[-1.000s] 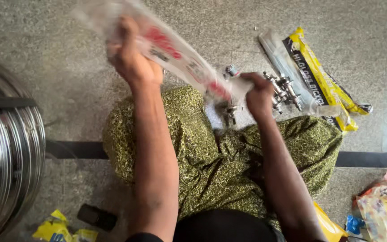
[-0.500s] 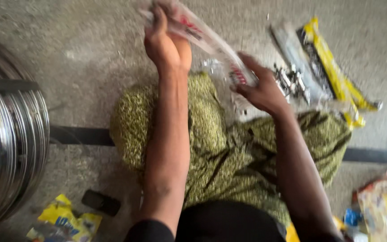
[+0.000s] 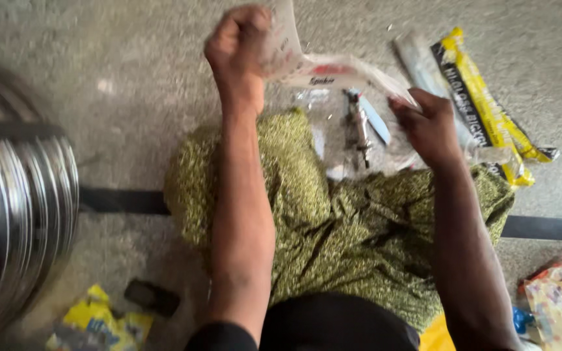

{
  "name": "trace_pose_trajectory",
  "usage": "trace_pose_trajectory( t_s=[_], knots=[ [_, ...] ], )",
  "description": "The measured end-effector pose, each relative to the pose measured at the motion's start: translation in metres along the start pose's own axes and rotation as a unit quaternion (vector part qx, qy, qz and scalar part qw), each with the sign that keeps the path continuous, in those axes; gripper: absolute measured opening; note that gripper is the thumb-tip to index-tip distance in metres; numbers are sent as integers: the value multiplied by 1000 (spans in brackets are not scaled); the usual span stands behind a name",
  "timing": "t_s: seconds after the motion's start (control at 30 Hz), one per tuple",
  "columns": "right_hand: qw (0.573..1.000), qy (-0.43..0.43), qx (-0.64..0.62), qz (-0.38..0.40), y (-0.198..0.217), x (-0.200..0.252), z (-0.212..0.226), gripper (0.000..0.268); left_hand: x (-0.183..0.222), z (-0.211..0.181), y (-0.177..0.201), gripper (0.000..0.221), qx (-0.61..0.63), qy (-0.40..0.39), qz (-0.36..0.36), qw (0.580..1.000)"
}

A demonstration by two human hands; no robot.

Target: The person removes various bicycle components from plastic packaging, including metal hubs and a bundle of metal spokes.

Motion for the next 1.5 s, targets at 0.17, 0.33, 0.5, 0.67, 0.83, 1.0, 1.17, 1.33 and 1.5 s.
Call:
trace_pose_trajectory(
  t_s=[0.17,0.33,0.5,0.67,0.83,1.0,1.17,1.33,1.5],
  knots=[
    [944,129,-284,-108,40,8,10,48,15,32,-48,42,-69,102,71,990],
    [989,45,-130,48,-28,26,19,41,71,77,-144,25,-21,128,207,970],
    [962,228,128,-81,-23,47,13,27,148,77,-216,18,-364,14,294,884],
    [918,205,244,-235,91,81,-30,25,220,0,-243,29,-263,1,390,882],
    [897,17,377,-229,230,91,-108,20,226,-20,-178,64,-572,132,425,689],
    [906,-171,363,-138,193,37,-224,19,319,-4,-167,34,-535,259,566,571],
    [895,-214,361,-152,196,7,-247,19,347,-17,-180,45,-513,294,558,582],
    [900,-227,315,-200,211,52,-251,18,328,-31,-181,53,-407,472,568,537],
    [926,-80,92,-357,249,152,-183,18,243,-31,-166,26,-453,385,652,469]
  ],
)
Point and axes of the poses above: each hand's wrist, its own x-axis away from the middle knuckle, its own y-axis out of the back of the hand, z = x × y, the point moved 8 cm from there along -x, towards the middle knuckle, and after that the axes turned 7 degrees about z, right-handed, at the moved point
